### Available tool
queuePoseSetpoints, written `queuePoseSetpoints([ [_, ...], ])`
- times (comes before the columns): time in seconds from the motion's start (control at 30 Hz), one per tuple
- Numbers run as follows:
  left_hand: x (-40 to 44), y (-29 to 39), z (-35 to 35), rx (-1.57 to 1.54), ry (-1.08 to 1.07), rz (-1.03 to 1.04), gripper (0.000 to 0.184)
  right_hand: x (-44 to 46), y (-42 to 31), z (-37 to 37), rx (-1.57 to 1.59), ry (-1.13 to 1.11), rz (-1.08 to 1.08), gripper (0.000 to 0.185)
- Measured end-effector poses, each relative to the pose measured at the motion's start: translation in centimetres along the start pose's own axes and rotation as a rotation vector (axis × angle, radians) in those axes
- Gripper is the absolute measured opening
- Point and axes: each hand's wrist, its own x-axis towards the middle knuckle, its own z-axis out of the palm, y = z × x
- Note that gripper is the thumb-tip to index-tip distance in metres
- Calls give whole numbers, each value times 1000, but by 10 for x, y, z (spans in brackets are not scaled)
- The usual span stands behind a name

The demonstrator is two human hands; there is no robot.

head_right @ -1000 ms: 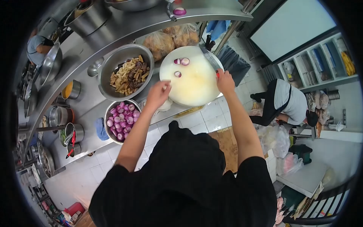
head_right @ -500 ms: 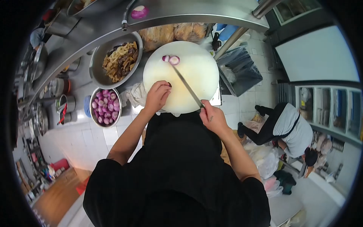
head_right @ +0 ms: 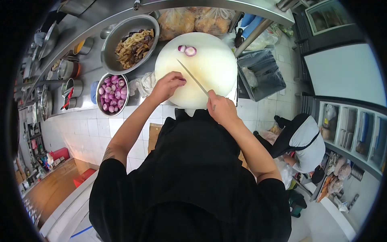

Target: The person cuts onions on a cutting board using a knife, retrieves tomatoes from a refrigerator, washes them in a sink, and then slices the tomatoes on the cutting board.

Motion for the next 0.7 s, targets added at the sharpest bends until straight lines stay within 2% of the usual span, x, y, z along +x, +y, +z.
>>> queuePoseSetpoints([
  [0.07,-2,-5,1,156,65,5,20,-6,-1,10,-54,-64,19,14],
  [0.2,0,-7,-1,154,75,44,19,-8,-10,16,-149,-50,-17,16],
  [0.37,5,-3,-8,251,98,133,7,-2,-25,9,-192,-92,-13,16],
  [0.7,3,-4,-10,292,89,134,4,1,-18,16,-200,-99,-5,14],
])
